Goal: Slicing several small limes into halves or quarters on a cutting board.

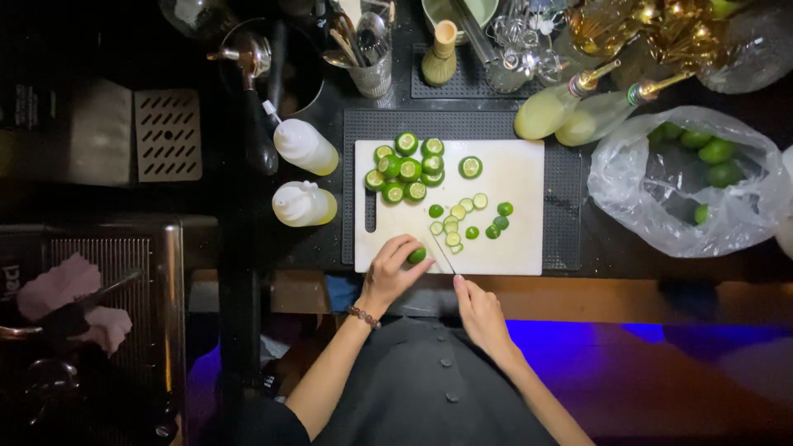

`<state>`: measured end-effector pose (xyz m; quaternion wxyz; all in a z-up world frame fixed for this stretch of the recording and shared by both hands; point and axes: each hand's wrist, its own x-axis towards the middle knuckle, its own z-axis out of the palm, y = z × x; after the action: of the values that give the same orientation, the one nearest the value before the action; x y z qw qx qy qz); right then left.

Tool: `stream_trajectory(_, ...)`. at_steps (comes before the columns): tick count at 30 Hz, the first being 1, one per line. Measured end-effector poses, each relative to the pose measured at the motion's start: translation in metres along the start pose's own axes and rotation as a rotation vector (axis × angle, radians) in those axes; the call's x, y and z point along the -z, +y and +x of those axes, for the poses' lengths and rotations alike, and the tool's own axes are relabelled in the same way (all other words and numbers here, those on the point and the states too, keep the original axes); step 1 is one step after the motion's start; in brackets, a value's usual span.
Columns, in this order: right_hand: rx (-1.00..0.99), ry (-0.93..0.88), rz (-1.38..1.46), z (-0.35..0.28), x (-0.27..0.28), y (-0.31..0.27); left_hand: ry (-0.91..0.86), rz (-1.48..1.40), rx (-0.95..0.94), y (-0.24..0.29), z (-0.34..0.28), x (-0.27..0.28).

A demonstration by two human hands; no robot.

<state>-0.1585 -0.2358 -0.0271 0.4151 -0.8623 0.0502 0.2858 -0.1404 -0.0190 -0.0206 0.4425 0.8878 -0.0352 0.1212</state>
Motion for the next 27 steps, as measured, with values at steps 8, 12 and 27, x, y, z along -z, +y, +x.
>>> stream_trajectory(8, -0.016, -0.016, -0.039, -0.004, -0.011, -0.007, 0.051, -0.023, 0.024, 0.001, -0.009, -0.001)
stream_trajectory(12, -0.037, -0.049, -0.073, -0.005, -0.008, -0.016, 0.071, -0.043, -0.037, -0.01, -0.012, -0.001)
stream_trajectory(27, -0.028, -0.065, -0.14, -0.001, 0.004, -0.029, 0.072, 0.06, -0.291, -0.025, -0.006, 0.0)
